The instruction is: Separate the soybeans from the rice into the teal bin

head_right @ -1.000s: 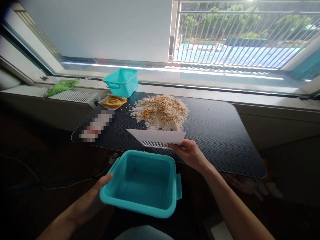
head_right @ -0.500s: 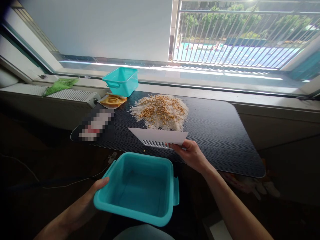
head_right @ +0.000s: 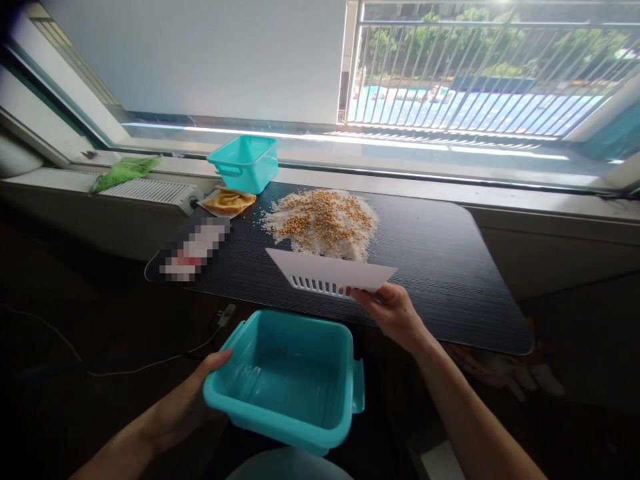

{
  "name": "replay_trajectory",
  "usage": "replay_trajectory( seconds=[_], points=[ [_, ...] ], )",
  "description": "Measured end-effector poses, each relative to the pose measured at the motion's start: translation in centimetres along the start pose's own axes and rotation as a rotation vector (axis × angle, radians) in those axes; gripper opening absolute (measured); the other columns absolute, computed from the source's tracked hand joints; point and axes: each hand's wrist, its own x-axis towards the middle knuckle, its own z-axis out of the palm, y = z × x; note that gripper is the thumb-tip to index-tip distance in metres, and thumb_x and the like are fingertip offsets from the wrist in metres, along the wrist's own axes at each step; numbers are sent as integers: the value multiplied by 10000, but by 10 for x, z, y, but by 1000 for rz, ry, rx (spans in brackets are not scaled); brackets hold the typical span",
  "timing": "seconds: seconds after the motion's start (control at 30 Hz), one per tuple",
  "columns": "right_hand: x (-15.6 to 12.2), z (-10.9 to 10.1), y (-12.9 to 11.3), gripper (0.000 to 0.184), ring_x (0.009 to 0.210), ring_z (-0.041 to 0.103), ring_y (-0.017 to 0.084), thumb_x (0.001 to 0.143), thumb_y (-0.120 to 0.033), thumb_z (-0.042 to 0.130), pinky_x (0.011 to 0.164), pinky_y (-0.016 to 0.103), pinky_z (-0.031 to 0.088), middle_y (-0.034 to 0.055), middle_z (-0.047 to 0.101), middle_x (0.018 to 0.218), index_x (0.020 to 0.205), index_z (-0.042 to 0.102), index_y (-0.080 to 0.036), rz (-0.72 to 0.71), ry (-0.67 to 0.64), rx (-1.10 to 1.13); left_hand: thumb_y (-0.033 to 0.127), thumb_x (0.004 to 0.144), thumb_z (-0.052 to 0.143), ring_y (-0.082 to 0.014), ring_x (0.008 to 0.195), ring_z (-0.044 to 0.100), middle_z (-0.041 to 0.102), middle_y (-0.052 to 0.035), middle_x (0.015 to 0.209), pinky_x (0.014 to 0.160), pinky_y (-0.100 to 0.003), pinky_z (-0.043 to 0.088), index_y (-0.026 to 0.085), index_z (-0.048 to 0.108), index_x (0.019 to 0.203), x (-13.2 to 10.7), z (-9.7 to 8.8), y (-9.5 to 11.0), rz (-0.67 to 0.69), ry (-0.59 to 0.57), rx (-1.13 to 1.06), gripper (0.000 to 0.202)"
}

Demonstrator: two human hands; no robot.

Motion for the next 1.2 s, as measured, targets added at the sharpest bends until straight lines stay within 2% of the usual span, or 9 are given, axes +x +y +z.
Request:
replay_trajectory(
  seconds=[0.13,0.2,0.37,0.6,0.8,1.03,1.2],
  points=[
    [18,-9,-3,221,798,694,223,708,-416,745,781,337,548,41,758,812,759,759,-201,-26,206,-61,632,828,450,-345,1248,510,630,-144,1285,981,-453,425,150,433,1406,-4,3,1,-2,1,11,752],
    [24,-12,-3,247,786,685,223,693,-430,750,758,339,541,46,753,800,757,756,-192,-10,250,-98,646,815,461,-347,1261,496,617,-144,1303,979,-449,428,156,425,1411,-5,6,3,0,12,19,773],
    [28,-10,2,313,736,666,211,655,-486,759,698,326,527,43,739,749,729,748,-182,13,231,-98,665,791,480,-357,1279,473,599,-153,1325,976,-443,432,144,405,1423,-6,9,6,-9,29,39,822],
    [25,-4,5,312,744,672,210,652,-494,762,748,343,533,34,743,764,735,747,-193,23,163,-25,647,826,440,-348,1269,486,594,-141,1334,969,-445,438,163,384,1436,-5,6,4,-2,2,43,781],
    [31,-2,4,326,767,675,214,650,-505,763,764,348,532,38,747,785,744,743,-193,14,209,-46,646,829,434,-348,1273,484,601,-154,1322,979,-448,431,145,385,1432,-5,6,3,3,-4,37,786],
    [28,0,4,325,755,675,210,654,-507,764,757,343,533,40,743,773,733,741,-192,4,141,1,643,835,432,-345,1273,487,600,-144,1326,988,-456,426,166,410,1421,-3,3,1,16,-14,22,756],
    [25,0,1,294,765,682,215,671,-482,762,761,344,538,40,747,788,749,744,-199,-2,140,-3,613,861,412,-337,1281,483,605,-139,1323,1002,-459,417,172,411,1423,-3,2,1,20,-17,15,714]
  ],
)
